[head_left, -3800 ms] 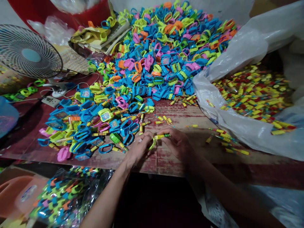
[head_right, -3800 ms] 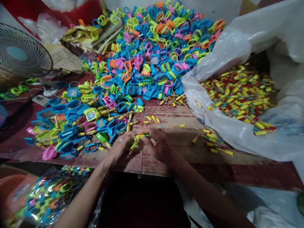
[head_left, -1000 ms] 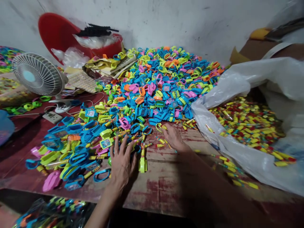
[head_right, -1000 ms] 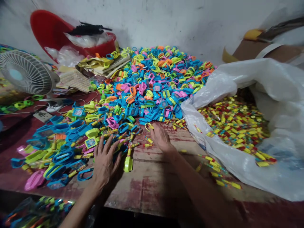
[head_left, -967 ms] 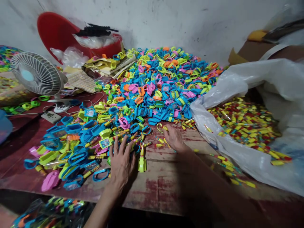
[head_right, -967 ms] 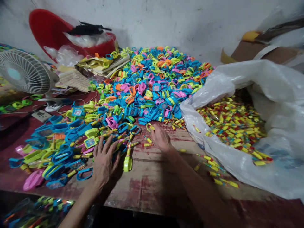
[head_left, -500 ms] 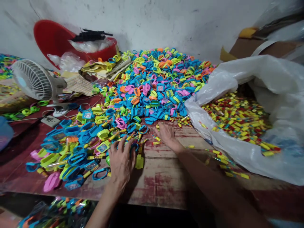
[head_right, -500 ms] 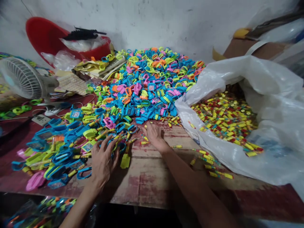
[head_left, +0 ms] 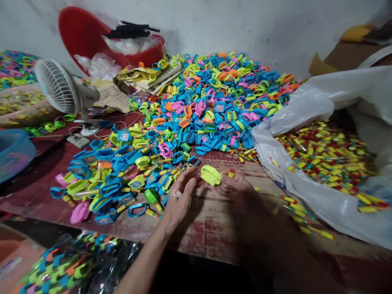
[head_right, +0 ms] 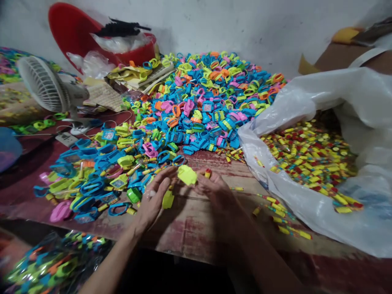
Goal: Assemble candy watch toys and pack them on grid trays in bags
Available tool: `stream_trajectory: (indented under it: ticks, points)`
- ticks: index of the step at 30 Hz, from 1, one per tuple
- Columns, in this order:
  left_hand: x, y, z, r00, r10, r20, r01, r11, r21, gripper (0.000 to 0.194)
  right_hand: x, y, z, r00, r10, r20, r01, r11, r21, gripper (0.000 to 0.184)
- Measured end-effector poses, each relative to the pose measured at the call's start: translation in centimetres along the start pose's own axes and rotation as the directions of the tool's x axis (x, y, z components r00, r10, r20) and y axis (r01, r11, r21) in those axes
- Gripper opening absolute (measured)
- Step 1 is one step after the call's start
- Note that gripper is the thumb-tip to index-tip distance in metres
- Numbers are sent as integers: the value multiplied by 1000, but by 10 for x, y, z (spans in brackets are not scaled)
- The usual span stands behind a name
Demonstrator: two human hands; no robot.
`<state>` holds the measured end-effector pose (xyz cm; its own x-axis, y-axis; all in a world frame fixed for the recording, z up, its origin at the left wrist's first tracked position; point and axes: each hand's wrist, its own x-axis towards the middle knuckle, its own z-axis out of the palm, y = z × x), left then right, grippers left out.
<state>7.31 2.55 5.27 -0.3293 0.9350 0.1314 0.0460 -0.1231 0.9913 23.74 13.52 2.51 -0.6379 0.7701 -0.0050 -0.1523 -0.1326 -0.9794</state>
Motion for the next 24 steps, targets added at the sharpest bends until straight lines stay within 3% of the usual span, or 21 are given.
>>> stream_trajectory:
  ticks: [3, 5, 7, 10, 12, 14, 16, 19, 24]
  points:
    - [-3, 3, 16, 992, -111, 64, 127, 910, -395, 39, -15, 10, 40, 996, 34, 84, -54, 967, 248, 38]
    - [-6, 3, 20, 989, -141, 42, 139, 797, -588, 32, -18, 17, 59, 996, -8, 91, -18, 959, 283, 40]
    - [-8, 2, 18, 985, -169, 33, 145, 713, -686, 26, -21, 20, 68, 995, -20, 95, 1, 980, 197, 37]
    - [-9, 1, 2, 983, -183, -28, 123, 760, -639, 23, -29, 16, 62, 999, -34, -14, 30, 971, -236, 26]
    - [-10, 0, -9, 979, -195, -54, 146, 864, -481, 24, -37, 8, 51, 985, -124, -118, 44, 850, -525, 24]
    - [-12, -2, -16, 974, -227, 13, 222, 935, -277, 26, -44, -2, 41, 967, -222, -123, 87, 745, -662, 29]
    - [-16, -2, -17, 947, -285, 145, 307, 939, -158, 28, -47, -12, 36, 969, -247, -4, 179, 712, -679, 30]
    - [-22, -1, -15, 881, -367, 299, 434, 879, -199, 31, -43, -20, 34, 962, -226, 154, 272, 736, -620, 28]
    - [-26, -1, -14, 815, -405, 415, 529, 813, -245, 29, -39, -18, 29, 941, -268, 205, 337, 783, -523, 21]
